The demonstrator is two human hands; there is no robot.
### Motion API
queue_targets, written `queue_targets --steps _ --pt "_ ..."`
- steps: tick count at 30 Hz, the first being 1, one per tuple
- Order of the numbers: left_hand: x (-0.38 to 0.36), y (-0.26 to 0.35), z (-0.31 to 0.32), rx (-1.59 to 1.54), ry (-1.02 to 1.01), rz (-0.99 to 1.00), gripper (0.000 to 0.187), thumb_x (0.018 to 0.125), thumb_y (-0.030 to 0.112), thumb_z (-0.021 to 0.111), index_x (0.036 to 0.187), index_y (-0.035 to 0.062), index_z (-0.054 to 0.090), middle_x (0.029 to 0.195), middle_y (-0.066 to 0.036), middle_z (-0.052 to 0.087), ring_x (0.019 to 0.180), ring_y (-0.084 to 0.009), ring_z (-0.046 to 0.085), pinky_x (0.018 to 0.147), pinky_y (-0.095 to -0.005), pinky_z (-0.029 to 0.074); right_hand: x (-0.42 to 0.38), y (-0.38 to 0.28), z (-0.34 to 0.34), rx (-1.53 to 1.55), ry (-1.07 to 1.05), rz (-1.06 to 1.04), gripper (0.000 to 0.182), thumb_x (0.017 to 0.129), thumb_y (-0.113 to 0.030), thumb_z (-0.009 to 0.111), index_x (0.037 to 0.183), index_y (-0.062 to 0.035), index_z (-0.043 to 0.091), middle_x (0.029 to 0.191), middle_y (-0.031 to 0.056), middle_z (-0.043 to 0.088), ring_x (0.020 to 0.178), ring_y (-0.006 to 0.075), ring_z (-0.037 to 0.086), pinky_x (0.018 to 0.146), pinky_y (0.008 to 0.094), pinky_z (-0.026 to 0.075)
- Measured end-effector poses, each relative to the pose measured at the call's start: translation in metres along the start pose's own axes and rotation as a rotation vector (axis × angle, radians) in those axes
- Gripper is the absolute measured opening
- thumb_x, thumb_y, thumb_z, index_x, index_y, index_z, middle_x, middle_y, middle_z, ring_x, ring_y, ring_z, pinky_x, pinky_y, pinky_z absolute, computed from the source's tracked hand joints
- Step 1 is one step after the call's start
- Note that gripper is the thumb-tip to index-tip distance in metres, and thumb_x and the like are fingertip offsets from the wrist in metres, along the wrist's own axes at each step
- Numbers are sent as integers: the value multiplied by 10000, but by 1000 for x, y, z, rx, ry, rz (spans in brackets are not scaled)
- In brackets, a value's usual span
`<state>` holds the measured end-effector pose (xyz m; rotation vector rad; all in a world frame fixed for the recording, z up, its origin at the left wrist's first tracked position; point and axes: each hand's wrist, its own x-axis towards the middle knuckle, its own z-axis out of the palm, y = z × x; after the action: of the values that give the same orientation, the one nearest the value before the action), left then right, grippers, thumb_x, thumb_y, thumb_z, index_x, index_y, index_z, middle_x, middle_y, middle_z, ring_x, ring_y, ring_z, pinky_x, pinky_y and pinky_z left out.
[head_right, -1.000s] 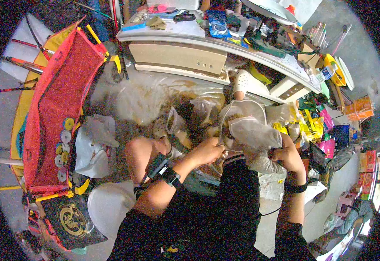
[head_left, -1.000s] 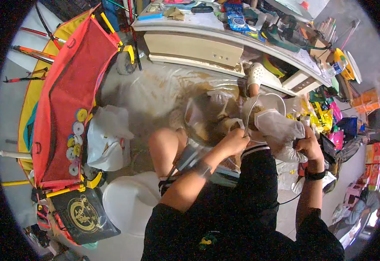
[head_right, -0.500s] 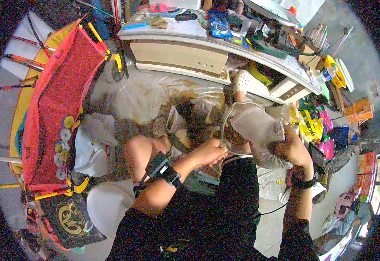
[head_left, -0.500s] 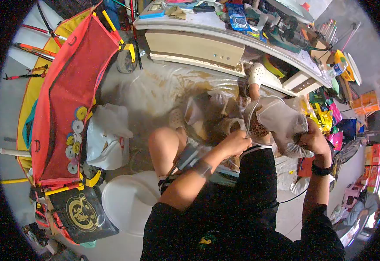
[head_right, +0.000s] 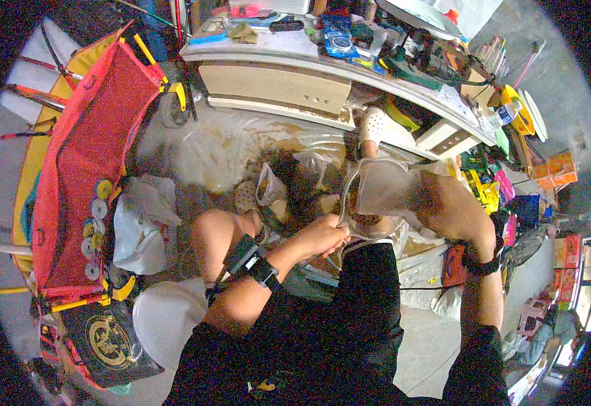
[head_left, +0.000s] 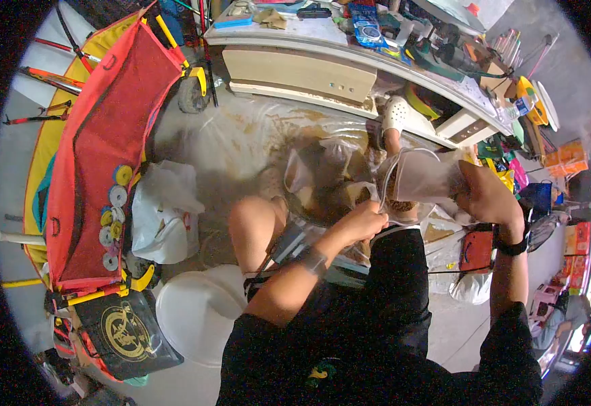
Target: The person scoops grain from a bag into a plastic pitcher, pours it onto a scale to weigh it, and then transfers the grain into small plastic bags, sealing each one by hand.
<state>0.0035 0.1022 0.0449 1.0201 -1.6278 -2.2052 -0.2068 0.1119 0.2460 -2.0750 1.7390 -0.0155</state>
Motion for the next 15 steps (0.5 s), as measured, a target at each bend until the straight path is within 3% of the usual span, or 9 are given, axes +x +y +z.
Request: queue_targets --steps 6,15 --pt "-2 -1 0 35 27 -17 247 915 211 436 821 3 530 557 -1 479 396 -90 418 378 -260 351 3 -11 0 -5 103 7 411 614 -107 701 966 26 534 777 220 585 718 365 585 631 390 444" --pt "2 -6 1 -8 10 17 245 911 211 442 800 10 528 555 -1 476 390 -88 416 375 -257 349 2 -14 1 -80 251 19 523 579 -82 744 1055 9 548 965 191 611 903 333 591 789 378 469"
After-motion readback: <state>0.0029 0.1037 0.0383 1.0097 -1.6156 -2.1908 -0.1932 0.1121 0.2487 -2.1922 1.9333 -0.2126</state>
